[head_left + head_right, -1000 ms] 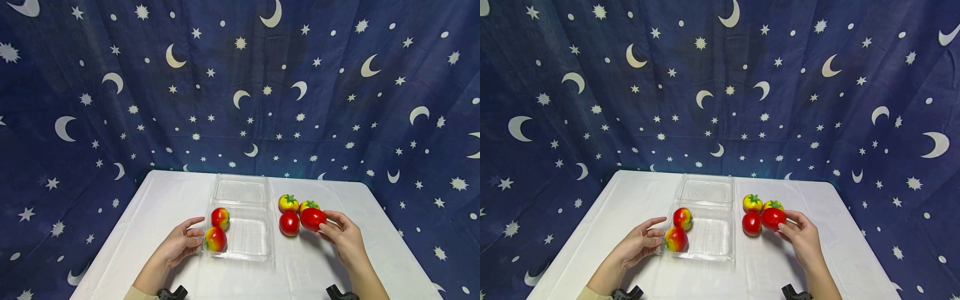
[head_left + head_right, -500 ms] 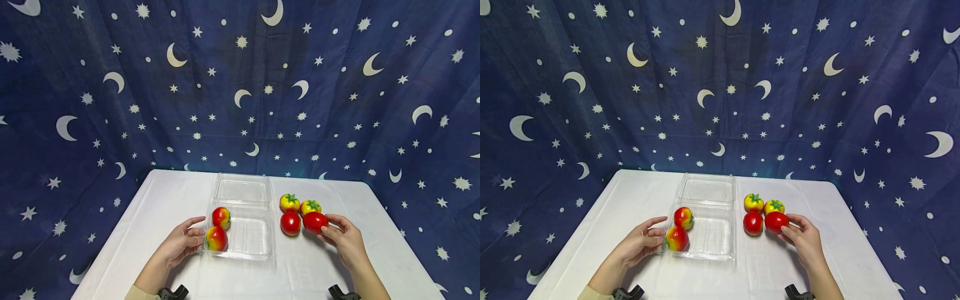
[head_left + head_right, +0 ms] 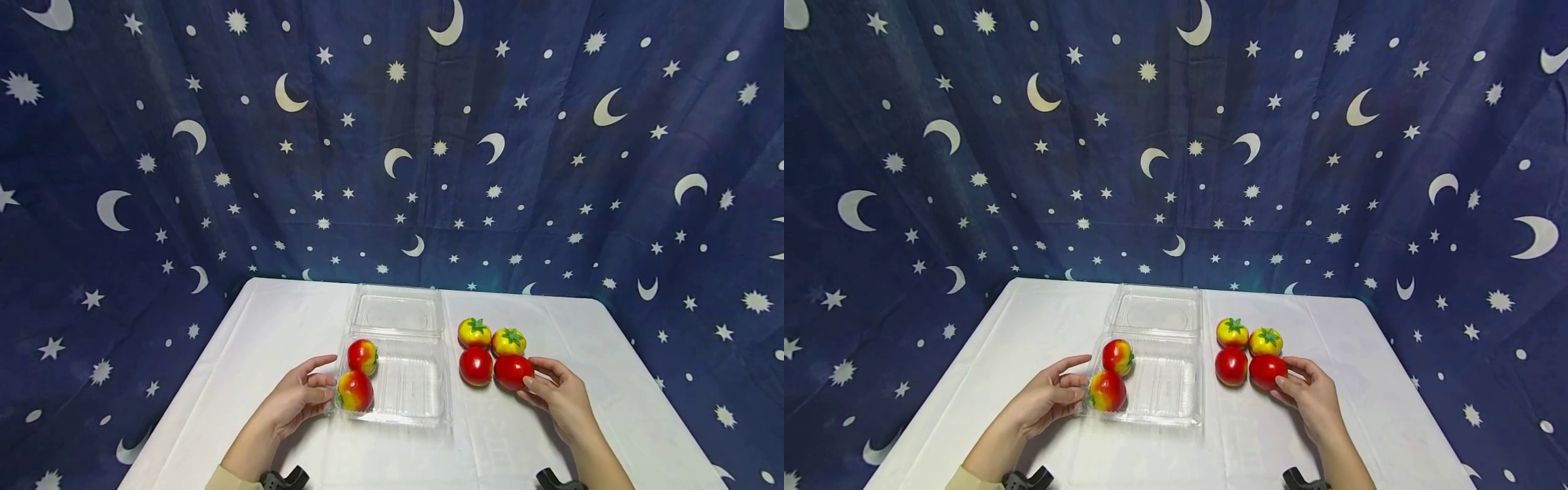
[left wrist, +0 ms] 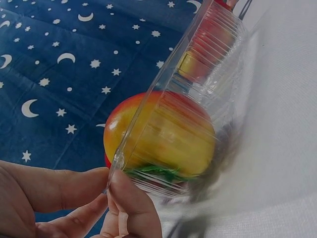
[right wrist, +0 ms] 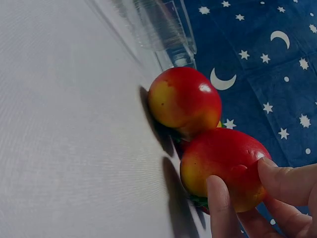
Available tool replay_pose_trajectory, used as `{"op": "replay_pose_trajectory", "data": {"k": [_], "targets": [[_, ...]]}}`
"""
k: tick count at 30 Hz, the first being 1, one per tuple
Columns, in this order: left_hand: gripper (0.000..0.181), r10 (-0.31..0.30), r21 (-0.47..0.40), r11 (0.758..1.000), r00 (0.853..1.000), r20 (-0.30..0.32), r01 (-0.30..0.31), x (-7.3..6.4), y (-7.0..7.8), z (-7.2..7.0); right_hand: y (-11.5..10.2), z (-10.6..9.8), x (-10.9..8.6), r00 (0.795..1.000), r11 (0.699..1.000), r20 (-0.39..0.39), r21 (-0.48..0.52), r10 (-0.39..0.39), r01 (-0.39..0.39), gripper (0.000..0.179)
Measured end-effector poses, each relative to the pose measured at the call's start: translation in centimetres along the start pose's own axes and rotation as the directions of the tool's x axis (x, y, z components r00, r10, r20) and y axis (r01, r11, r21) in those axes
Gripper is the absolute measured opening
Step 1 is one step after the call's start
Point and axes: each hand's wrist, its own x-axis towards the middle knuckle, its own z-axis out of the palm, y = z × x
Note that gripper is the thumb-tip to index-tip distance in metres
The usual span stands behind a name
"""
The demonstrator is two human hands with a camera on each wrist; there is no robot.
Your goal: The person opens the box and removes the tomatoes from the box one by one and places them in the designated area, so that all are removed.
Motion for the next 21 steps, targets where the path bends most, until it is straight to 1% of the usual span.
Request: {"op": "replay_pose_trajectory", "data": {"k": [4, 8, 21], "targets": [[0.080, -0.002, 0.000, 1.000, 1.000, -0.003, 0.002, 0.03, 0.03, 0.02, 0.40, 0.10, 0.31, 1.000, 1.000, -0.007, -0.024, 0.016, -0.016, 0.065], [0.080, -0.005, 0.003, 1.000, 1.000, -0.001, 0.005, 0.06, -0.08, -0.01, 0.66, 0.13, 0.52, 1.000, 0.999, -0.009, -0.027, 0.028, -0.028, 0.064], [0.080, 0.002, 0.002, 1.000, 1.000, 0.001, -0.002, 0.10, -0.13, 0.02, 0.90, -0.06, 0.60, 0.999, 0.999, 0.025, 0.015, 0.045, -0.045, 0.065]]}}
